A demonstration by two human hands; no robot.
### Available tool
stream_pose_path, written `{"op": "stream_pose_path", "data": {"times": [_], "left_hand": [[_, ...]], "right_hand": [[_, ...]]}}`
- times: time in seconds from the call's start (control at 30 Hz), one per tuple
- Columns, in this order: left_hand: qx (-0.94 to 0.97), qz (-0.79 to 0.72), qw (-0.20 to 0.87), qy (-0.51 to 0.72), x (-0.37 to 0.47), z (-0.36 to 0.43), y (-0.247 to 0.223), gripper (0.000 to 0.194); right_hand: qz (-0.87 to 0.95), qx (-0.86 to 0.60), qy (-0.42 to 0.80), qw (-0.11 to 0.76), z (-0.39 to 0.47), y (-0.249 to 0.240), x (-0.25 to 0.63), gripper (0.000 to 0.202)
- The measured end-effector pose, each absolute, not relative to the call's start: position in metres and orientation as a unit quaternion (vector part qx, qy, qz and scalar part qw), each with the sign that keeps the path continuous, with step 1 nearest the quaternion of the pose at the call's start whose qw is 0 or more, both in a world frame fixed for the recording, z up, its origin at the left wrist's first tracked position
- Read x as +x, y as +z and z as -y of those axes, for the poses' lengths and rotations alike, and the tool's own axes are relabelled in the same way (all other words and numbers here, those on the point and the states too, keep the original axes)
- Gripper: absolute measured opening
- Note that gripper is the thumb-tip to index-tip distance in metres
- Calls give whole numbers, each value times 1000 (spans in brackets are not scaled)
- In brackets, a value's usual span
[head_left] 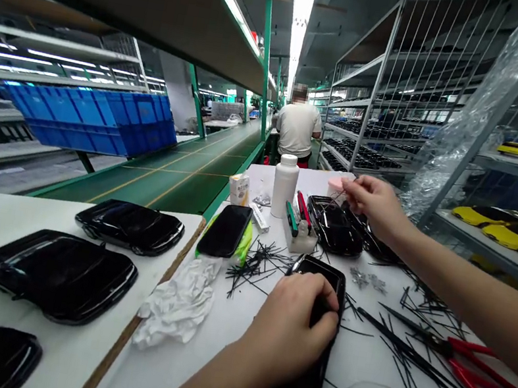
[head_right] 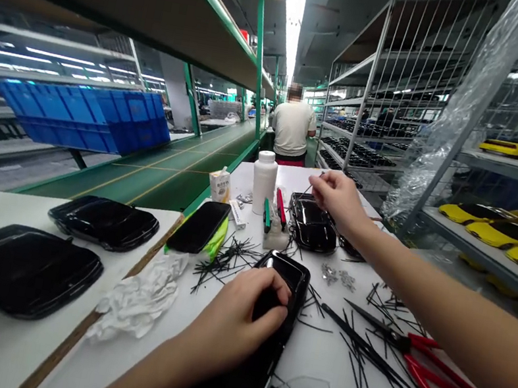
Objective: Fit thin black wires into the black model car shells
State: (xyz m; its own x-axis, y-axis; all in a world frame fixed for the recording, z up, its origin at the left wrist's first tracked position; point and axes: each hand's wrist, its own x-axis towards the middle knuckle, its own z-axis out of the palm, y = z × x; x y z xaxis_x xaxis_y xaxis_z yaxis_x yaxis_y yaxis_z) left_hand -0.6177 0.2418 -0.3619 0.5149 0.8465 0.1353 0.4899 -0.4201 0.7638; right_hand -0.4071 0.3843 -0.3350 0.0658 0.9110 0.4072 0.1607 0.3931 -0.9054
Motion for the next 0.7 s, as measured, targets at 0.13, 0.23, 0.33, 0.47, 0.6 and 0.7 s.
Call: {"op": "stream_pose_path", "data": {"times": [0.13,0.23,0.33,0.47,0.6,0.7], "left_hand": [[782,-428,346,292,-617,-244,-363,9],[771,-445,343,300,-616,-246,-363,11],[766,-454,341,299,-616,-247,-363,12],[761,-458,346,301,-615,-247,-363,12],[755,-459,354,306,-615,-247,-362,12],[752,-458,362,307,-615,-247,-361,13]], "right_hand": [[561,-453,376,581,-335,-329,-386,47],[540,-471,416,560,-295,-338,-380,42],[521,-483,463,530,-265,-348,-383,37],[528,-479,489,503,-244,-360,-390,36],[565,-461,501,466,-235,-372,-399,35],[587,-458,499,444,-230,-378,-407,35]]}}
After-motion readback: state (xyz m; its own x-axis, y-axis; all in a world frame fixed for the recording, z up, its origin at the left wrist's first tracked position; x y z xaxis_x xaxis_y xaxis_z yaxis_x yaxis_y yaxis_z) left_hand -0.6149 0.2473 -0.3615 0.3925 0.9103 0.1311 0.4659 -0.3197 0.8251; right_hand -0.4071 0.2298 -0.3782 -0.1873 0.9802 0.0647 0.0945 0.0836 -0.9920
